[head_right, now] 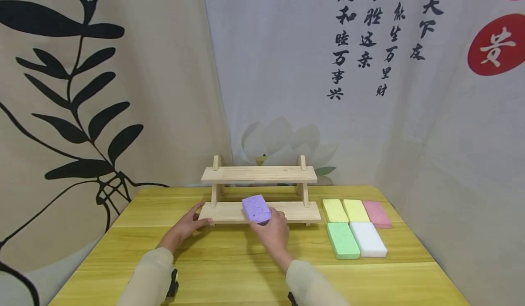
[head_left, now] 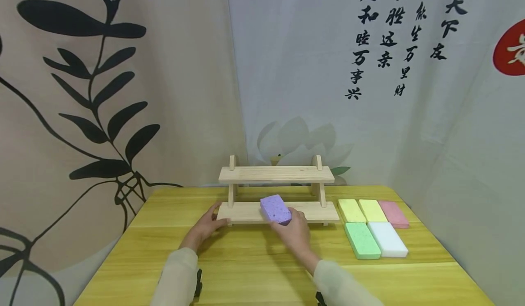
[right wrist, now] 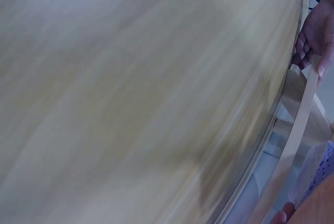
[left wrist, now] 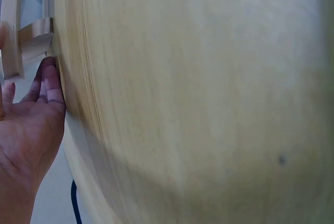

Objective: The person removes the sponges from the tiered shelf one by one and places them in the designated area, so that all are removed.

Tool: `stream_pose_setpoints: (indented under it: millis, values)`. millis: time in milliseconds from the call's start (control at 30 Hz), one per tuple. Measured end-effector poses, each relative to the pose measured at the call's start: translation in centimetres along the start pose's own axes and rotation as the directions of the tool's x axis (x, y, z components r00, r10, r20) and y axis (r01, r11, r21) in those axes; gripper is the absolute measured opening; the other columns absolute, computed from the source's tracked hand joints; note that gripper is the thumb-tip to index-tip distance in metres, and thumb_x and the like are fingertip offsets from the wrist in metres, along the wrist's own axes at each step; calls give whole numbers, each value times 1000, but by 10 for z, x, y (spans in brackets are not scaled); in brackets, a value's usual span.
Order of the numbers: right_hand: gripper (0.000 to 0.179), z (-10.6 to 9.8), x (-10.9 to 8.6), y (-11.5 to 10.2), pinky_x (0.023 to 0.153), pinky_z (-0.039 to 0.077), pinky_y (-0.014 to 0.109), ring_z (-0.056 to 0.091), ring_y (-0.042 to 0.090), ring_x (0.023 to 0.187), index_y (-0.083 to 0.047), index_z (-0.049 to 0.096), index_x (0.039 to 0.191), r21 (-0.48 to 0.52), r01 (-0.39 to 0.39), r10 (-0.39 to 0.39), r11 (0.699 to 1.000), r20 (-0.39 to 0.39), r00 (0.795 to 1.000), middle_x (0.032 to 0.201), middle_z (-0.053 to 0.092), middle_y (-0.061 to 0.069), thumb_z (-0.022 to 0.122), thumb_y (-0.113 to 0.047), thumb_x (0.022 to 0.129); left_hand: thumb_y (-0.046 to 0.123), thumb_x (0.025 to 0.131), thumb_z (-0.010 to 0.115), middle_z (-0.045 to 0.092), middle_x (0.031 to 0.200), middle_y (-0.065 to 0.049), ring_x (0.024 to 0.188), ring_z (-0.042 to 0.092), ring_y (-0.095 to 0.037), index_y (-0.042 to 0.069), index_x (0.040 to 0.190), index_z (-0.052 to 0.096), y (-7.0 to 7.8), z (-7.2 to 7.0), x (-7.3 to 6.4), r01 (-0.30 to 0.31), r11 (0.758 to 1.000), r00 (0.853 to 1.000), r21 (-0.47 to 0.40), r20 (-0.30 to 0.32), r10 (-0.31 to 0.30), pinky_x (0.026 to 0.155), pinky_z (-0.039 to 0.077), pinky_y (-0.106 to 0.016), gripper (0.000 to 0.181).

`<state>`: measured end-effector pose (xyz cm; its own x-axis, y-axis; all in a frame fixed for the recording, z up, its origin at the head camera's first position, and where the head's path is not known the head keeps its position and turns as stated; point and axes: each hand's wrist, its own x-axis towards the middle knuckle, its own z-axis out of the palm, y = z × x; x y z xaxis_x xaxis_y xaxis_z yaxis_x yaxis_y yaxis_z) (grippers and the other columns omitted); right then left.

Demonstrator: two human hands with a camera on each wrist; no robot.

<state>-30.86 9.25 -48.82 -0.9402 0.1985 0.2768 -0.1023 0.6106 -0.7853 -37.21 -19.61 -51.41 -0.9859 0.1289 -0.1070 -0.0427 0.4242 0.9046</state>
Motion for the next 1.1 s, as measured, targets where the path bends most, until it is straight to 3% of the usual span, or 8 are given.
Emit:
stream_pose_setpoints:
  millis: [300, 1100]
  values:
    - [77, -17, 3, 14, 90, 48, 50, 58, 31, 103, 3, 56, 132, -5, 1, -1, 1000, -4, 1000, 117, 60, 17, 84, -38, 73, 31, 93, 71, 51, 133, -26, 115, 56, -37, 13, 159, 19, 1, 0, -1, -12, 1000, 1000, -19, -7, 12, 100, 41, -58, 86]
    - [77, -60, 5, 46, 96, 44, 52, 55, 36, 112, 7, 52, 135, -23, -34, 34, 999, 4, 999, 126, 56, 24, 82, -35, 77, 35, 93, 71, 53, 131, -25, 116, 55, -37, 14, 158, 19, 0, 0, -3, -10, 1000, 1000, 9, -12, 10, 99, 41, -59, 86]
